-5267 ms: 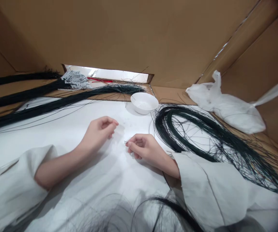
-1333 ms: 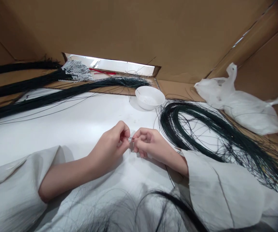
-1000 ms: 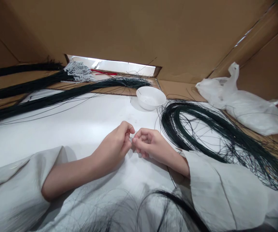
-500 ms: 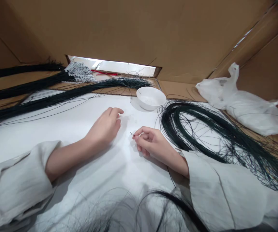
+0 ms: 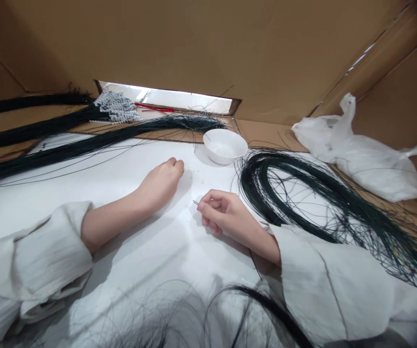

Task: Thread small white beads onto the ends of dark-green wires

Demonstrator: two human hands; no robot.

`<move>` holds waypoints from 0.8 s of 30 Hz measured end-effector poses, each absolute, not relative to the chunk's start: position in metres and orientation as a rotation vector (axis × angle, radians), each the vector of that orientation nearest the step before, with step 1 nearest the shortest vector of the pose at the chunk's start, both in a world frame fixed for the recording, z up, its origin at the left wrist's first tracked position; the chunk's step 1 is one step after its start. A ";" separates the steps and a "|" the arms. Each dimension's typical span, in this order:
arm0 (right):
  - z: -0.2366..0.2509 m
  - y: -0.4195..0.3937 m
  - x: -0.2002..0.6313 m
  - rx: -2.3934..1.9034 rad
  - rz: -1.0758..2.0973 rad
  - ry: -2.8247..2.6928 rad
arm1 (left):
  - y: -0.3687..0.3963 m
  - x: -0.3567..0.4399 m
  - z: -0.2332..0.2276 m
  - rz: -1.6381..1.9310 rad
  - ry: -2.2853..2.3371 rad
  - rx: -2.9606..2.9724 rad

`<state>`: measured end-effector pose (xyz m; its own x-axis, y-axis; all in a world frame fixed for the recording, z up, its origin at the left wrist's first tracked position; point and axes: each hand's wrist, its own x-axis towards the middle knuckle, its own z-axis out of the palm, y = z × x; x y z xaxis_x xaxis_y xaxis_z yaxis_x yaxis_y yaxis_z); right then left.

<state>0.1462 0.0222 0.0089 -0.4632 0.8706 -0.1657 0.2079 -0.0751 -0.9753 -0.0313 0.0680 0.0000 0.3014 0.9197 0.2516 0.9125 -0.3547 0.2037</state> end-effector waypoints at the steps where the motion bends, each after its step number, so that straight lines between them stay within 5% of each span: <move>1: 0.008 0.022 0.146 -1.160 1.581 -1.664 | 0.068 -0.031 0.001 0.528 1.764 2.514; 12: 0.006 0.020 0.149 -1.044 1.572 -1.653 | 0.004 -0.007 0.011 0.933 1.216 1.106; 24: 0.011 0.017 0.148 -1.033 1.620 -1.617 | -0.002 -0.007 0.008 0.896 1.172 1.103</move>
<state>0.1483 0.0173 0.0111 -0.5017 0.8592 -0.1002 0.0991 -0.0580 -0.9934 -0.0066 -0.0019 0.0078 0.1865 0.9519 -0.2433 0.0146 0.2449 0.9694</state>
